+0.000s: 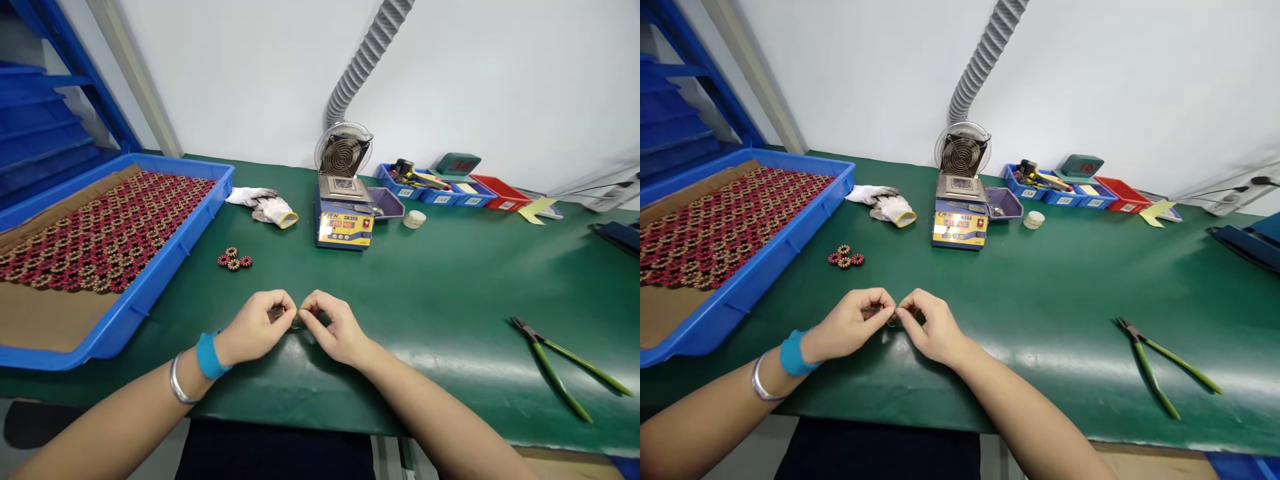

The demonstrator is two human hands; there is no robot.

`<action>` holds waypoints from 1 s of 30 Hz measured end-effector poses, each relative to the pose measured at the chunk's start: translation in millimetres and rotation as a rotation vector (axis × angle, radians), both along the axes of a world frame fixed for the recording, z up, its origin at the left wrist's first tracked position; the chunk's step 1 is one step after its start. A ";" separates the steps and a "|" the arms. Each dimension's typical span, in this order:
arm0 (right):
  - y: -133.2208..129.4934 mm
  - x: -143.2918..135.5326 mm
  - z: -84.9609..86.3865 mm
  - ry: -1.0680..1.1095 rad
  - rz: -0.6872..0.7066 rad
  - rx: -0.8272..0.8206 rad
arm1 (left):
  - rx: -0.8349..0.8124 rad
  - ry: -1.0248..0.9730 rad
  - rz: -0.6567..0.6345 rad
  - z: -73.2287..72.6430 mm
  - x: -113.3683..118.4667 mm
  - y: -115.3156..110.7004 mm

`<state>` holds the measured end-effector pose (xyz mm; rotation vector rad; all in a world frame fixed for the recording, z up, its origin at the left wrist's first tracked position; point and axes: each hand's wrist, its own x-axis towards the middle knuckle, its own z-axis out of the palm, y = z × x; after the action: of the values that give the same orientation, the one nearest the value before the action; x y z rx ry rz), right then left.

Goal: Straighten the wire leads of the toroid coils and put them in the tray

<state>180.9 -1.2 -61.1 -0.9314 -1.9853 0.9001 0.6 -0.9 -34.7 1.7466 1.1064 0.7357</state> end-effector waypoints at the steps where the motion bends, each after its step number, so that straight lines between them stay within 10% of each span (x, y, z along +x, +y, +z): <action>1: 1.0 2.2 1.1 -0.093 -0.024 0.213 | -0.181 -0.058 -0.019 0.3 -0.4 2.9; 5: 3.5 4.2 3.0 -0.350 -0.022 0.646 | -0.492 -0.185 -0.050 1.1 -1.5 9.1; 12: -3.6 -7.6 -0.8 0.135 0.103 -0.403 | 0.456 0.119 -0.010 1.8 -2.1 -4.8; 19: -2.4 -2.2 4.1 -0.291 -0.057 0.414 | -0.332 -0.116 -0.045 0.2 -0.9 3.1; 25: 0.9 -8.6 -0.9 0.228 0.036 -0.586 | 0.187 0.015 0.051 -0.8 1.1 -4.7; 30: 5.1 -0.3 0.5 0.170 -0.114 -0.371 | -0.113 -0.081 0.088 -3.0 -1.2 4.9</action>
<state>180.6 3.9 -60.6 -1.1193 -1.6339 1.2636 -0.6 4.0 -37.8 1.5681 1.1535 0.7754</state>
